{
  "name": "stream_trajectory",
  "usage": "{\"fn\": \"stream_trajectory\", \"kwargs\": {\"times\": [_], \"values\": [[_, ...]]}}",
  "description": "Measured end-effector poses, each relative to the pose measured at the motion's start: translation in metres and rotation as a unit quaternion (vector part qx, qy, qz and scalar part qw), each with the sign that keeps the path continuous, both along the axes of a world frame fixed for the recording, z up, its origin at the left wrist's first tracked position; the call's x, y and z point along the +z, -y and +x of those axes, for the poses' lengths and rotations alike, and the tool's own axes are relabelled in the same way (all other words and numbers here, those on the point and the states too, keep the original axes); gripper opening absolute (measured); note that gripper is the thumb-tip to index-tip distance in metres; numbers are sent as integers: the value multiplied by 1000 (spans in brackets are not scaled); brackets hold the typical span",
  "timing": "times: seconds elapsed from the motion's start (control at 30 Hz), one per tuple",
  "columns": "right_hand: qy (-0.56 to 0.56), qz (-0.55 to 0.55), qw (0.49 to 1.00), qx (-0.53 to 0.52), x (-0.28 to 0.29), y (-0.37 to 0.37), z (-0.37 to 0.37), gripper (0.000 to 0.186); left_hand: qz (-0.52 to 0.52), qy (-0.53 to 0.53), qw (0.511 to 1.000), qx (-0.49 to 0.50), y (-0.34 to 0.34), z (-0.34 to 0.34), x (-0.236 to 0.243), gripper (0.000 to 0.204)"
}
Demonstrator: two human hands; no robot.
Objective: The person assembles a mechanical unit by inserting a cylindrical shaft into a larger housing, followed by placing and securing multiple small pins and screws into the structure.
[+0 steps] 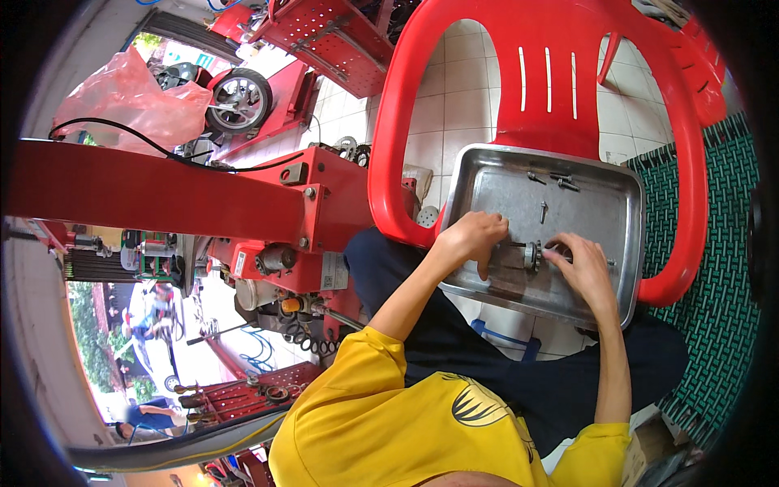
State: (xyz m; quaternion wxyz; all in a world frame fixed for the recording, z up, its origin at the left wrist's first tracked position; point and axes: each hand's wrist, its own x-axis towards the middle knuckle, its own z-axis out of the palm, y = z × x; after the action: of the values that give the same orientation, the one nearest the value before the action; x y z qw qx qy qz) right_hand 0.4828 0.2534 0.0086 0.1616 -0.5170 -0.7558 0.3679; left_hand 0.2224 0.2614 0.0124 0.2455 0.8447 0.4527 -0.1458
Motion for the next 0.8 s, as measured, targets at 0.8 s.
{"fn": "stream_trajectory", "kwargs": {"times": [0.8], "values": [[40,27,998,41,-15,7,-3,22,19,-19,1000,-7,3,3,7,75]]}}
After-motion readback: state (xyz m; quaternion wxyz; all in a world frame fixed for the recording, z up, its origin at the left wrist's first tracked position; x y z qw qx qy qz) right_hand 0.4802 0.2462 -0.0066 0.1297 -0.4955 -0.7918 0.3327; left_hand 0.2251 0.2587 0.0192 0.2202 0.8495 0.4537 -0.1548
